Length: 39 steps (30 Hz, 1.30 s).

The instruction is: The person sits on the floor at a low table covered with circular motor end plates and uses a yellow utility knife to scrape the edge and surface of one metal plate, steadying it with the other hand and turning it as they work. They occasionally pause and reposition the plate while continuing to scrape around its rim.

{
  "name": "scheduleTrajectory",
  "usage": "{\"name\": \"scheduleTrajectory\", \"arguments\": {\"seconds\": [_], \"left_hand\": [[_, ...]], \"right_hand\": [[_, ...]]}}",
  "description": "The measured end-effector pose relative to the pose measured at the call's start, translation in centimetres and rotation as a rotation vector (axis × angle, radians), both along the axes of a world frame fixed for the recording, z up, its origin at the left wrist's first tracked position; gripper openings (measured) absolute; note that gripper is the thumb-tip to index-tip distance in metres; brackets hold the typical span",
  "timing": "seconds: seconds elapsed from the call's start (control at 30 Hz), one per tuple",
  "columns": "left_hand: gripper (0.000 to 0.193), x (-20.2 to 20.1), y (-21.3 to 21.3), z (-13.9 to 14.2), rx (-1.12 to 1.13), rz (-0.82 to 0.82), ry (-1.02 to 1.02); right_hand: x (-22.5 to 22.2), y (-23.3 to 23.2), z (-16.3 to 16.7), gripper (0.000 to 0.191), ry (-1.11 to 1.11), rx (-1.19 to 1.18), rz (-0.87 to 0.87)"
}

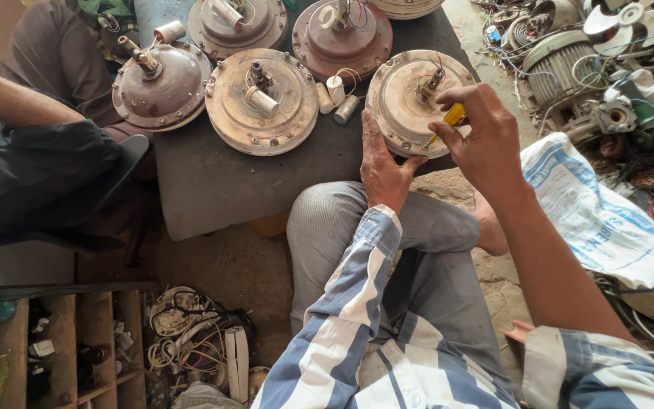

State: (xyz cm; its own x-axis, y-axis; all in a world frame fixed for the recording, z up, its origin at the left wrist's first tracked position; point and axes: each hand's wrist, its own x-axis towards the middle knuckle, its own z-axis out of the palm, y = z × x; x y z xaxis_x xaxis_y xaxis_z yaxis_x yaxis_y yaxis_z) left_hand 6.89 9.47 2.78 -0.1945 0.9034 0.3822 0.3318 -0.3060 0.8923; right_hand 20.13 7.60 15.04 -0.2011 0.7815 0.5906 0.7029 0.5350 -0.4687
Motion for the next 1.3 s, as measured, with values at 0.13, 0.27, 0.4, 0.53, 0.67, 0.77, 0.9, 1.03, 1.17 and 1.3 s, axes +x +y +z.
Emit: {"name": "scheduleTrajectory", "arguments": {"seconds": [0.13, 0.27, 0.4, 0.53, 0.67, 0.77, 0.9, 1.03, 1.17, 1.3], "left_hand": [[0.132, 0.1, 0.1, -0.1, -0.015, 0.001, -0.021], [0.132, 0.1, 0.1, -0.2, -0.012, -0.001, -0.021], [0.131, 0.0, 0.0, 0.0, -0.006, 0.005, -0.015], [0.131, 0.0, -0.1, 0.2, 0.009, 0.007, -0.012], [0.130, 0.0, -0.1, 0.0, 0.020, 0.009, -0.001], [0.129, 0.1, 0.0, -0.1, -0.005, 0.010, -0.006], [0.129, -0.1, 0.1, 0.0, 0.019, 0.015, 0.007], [0.129, -0.1, -0.2, -0.1, 0.020, 0.017, 0.016], [0.128, -0.1, -0.2, -0.2, 0.001, 0.008, -0.001], [0.127, -0.2, 0.0, -0.1, 0.035, 0.017, 0.030]], "right_hand": [[0.2, 0.1, 0.1, 0.035, 0.025, -0.049, 0.066], [1.1, 0.2, 0.4, 0.041, 0.105, -0.189, 0.198], [1.2, 0.3, 0.5, 0.049, 0.104, -0.225, 0.234], [0.8, -0.1, 0.6, 0.056, 0.121, -0.199, 0.278], [0.6, -0.2, 0.6, 0.062, 0.059, -0.161, 0.220], [0.2, -0.2, 0.4, 0.060, -0.001, -0.092, 0.115], [-0.3, -0.6, 0.1, 0.061, -0.080, -0.054, -0.021], [0.3, -1.0, 0.4, 0.062, 0.032, -0.095, 0.052], [0.6, -1.1, 0.3, 0.060, 0.121, -0.188, 0.139], [0.4, -1.0, 0.3, 0.058, 0.140, -0.205, 0.096]]}}
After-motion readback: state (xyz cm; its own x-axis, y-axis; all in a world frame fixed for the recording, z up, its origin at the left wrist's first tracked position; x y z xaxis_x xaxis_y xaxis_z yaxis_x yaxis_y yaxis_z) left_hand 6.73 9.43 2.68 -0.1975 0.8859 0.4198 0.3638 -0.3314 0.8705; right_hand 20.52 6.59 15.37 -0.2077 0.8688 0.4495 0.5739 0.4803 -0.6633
